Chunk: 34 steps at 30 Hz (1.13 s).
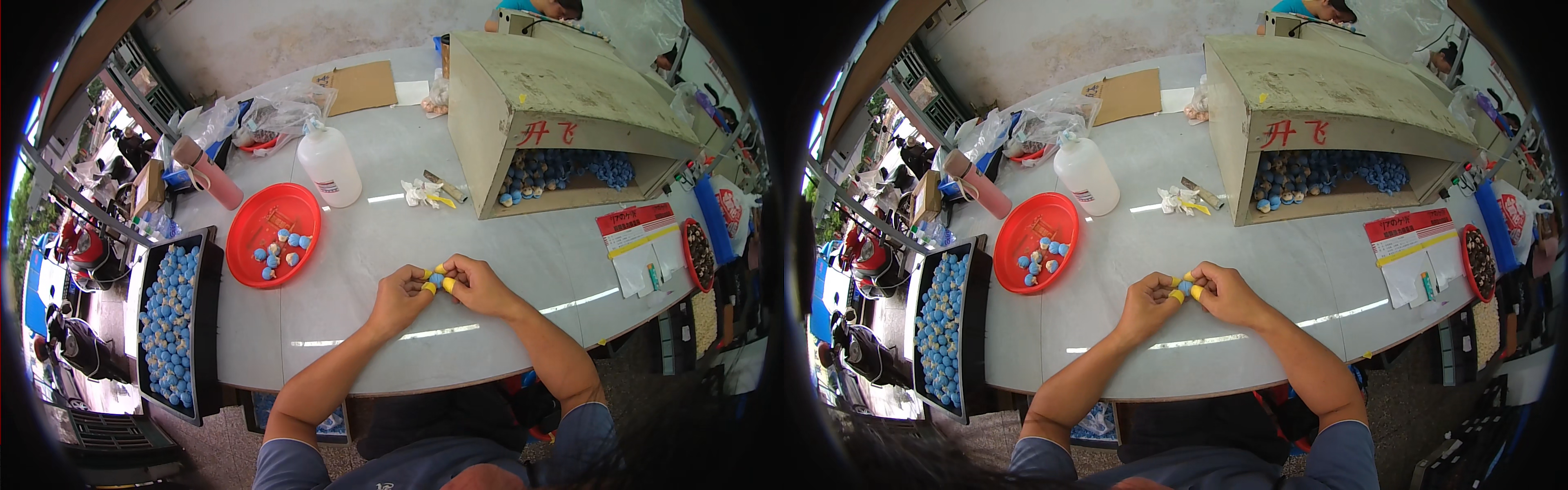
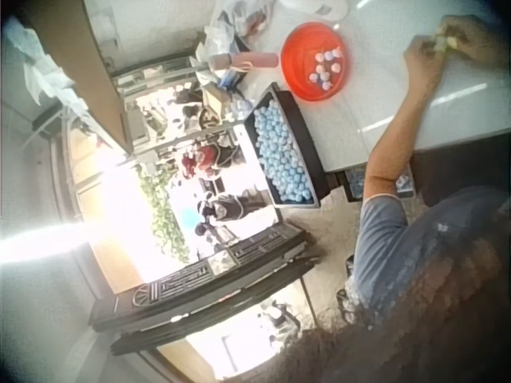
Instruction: The person assembles toy parts by gluing small blue spheres and yellow spheres together at a workbench, applying glue from a bottle.
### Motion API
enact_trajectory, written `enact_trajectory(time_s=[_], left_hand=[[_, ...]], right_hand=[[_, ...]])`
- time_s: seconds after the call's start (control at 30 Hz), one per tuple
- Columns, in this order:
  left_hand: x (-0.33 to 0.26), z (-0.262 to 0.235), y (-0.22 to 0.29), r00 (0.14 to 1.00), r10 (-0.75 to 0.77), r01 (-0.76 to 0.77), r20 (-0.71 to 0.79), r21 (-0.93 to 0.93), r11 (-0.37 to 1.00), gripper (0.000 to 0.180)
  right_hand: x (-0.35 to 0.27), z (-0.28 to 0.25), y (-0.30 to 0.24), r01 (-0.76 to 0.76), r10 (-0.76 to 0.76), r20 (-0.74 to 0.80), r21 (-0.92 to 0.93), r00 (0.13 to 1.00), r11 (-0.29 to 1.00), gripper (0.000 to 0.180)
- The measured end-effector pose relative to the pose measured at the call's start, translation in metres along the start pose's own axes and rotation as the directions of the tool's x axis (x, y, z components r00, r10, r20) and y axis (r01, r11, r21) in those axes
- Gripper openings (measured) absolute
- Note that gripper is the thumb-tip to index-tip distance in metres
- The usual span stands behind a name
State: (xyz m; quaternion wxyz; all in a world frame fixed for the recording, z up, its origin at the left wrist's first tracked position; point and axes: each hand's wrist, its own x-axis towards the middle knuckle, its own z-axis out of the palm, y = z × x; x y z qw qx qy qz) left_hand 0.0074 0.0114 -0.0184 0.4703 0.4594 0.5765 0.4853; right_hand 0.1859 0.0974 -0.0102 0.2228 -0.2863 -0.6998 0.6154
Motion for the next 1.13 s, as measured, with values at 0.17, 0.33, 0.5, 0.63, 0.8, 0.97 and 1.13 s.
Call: enact_trajectory(time_s=[0.17, 0.33, 0.5, 0.63, 0.8, 0.97, 1.13], left_hand=[[0.0032, -0.0038, -0.0054, 0.999, 0.002, 0.000, 0.038, -0.051, 0.999, 0.021], [0.0044, -0.0042, -0.0035, 0.999, -0.008, 0.010, 0.051, -0.050, 0.999, 0.019], [0.0039, -0.0053, -0.0067, 0.998, 0.013, -0.010, 0.069, -0.043, 0.999, 0.016], [0.0037, -0.0046, -0.0065, 0.998, 0.000, 0.003, 0.070, -0.032, 0.999, 0.015], [0.0027, -0.0042, -0.0076, 0.998, -0.007, 0.008, 0.066, -0.025, 1.000, 0.015], [0.0020, -0.0029, -0.0076, 0.999, -0.001, 0.000, 0.047, 0.008, 1.000, 0.015], [-0.0008, -0.0016, -0.0020, 0.999, 0.007, -0.006, 0.041, -0.012, 1.000, 0.016]], right_hand=[[-0.0008, -0.0031, -0.0040, -0.026, 0.025, 0.029, 0.018, 0.999, 1.000, 0.021], [-0.0011, -0.0045, -0.0037, -0.076, 0.073, 0.046, 0.069, 0.996, 0.995, 0.020], [-0.0005, -0.0023, -0.0011, -0.061, 0.059, 0.051, 0.034, 0.997, 0.998, 0.017], [-0.0016, -0.0007, -0.0004, -0.018, 0.018, 0.040, 0.011, 0.999, 1.000, 0.017], [-0.0025, 0.0001, 0.0013, -0.005, 0.006, 0.029, -0.008, 1.000, 1.000, 0.021], [-0.0027, 0.0006, 0.0001, -0.017, 0.017, 0.030, -0.008, 0.999, 1.000, 0.022], [-0.0039, -0.0003, -0.0027, -0.014, 0.014, 0.028, 0.000, 0.999, 1.000, 0.020]])
